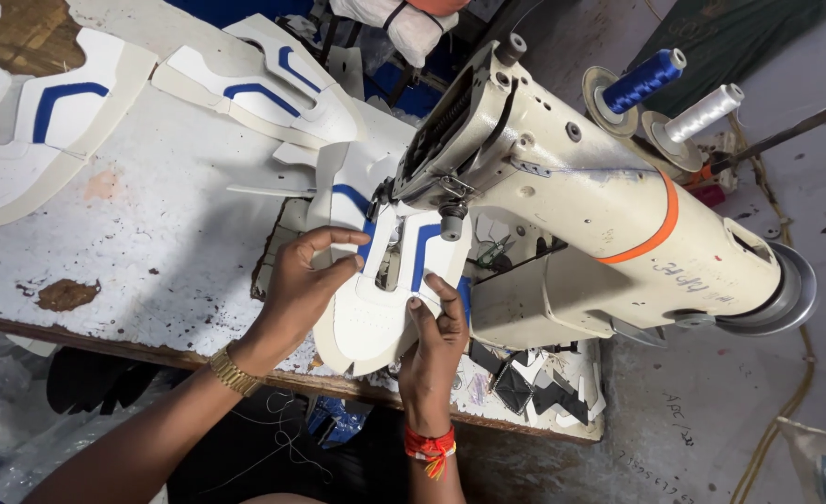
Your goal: The person sews white shoe parts with blue stripes using a sewing machine. They repeatedly pick up parts, align them under the needle, sew along the edges, and cut the thread with scissors before moving the finished piece aside.
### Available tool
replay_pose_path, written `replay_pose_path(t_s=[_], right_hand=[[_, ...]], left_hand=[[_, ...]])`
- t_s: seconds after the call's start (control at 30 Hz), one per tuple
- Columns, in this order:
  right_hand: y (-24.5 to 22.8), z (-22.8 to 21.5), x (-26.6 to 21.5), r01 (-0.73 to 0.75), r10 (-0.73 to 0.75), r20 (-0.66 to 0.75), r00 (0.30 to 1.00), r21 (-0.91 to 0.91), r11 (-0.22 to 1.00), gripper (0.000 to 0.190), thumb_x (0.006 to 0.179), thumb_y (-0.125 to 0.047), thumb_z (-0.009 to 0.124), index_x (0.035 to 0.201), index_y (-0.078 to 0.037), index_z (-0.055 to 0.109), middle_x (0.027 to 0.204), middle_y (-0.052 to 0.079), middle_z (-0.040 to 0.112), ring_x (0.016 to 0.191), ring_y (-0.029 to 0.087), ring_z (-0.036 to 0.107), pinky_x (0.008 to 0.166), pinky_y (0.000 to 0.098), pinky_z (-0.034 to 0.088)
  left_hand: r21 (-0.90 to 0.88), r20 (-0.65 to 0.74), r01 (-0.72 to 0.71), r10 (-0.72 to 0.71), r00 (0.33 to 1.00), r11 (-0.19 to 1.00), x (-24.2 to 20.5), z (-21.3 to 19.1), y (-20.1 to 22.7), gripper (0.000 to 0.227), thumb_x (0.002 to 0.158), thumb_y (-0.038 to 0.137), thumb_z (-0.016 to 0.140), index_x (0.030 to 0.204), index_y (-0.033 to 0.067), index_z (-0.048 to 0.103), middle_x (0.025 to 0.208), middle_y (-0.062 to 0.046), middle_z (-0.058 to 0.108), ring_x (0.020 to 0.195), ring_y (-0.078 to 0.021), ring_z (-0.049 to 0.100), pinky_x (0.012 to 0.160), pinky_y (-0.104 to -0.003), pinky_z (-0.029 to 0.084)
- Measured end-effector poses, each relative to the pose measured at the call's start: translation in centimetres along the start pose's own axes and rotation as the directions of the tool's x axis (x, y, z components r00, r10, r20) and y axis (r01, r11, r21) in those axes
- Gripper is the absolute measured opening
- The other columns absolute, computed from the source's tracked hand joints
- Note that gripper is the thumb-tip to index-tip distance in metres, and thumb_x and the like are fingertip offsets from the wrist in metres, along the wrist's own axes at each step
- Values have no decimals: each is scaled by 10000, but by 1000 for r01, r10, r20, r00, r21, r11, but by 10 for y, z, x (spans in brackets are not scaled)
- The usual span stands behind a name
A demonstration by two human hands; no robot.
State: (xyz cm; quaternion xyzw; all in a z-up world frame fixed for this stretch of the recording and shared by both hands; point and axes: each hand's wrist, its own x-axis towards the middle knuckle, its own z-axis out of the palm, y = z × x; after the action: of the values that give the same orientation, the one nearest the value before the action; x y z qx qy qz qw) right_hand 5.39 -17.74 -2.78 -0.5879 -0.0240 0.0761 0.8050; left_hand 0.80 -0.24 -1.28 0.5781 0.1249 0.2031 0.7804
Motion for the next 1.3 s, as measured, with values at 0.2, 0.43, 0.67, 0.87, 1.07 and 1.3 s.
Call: replay_pose_path(t_s=[0.2,0.43,0.67,0.87,1.07,1.3], right_hand=[[-7,15,3,56,-55,-22,998,48,997,331,905,87,587,1226,18,632,1155,122,694,983,175,670,876,330,558],[-8,23,20,102,-101,-29,994,21,995,326,927,71,592,1246,15,624,1143,120,693,988,168,672,872,319,555],[-7,25,42,130,-130,0,991,14,991,313,934,59,601,1243,18,626,1099,115,708,962,156,678,848,290,562],[16,4,64,152,-152,36,988,26,988,303,975,43,633,1273,17,582,1130,108,644,994,168,628,892,314,537],[-6,8,24,125,-124,25,992,-100,987,367,998,-113,558,1363,-78,547,1229,56,617,1083,154,613,932,299,528],[48,-64,-23,268,-107,245,964,-886,378,334,898,-75,639,1227,-72,696,1159,130,735,1080,264,725,925,369,560]], left_hand=[[-135,-6,25,-26,1000,991,9,2,-6,202,894,-13,674,1091,8,714,992,-56,744,823,-75,694,700,-245,598],[-92,-29,-56,54,998,994,28,6,-9,79,912,14,677,989,17,661,940,-41,693,808,-61,638,686,-228,541],[-83,-30,-88,86,996,993,44,6,-17,99,913,4,637,980,39,573,885,4,601,719,-35,555,585,-227,461],[-99,13,-10,11,1000,995,55,2,-7,128,908,37,600,1032,45,567,845,3,604,645,-40,512,519,-228,407],[214,-54,-319,337,940,923,52,-8,-17,250,1020,61,572,1258,10,517,1041,-102,539,906,-152,464,732,-310,407],[-98,-328,98,-125,936,990,61,-26,-81,520,993,260,534,1452,123,330,1215,-189,529,1001,-261,566,799,-377,522]])
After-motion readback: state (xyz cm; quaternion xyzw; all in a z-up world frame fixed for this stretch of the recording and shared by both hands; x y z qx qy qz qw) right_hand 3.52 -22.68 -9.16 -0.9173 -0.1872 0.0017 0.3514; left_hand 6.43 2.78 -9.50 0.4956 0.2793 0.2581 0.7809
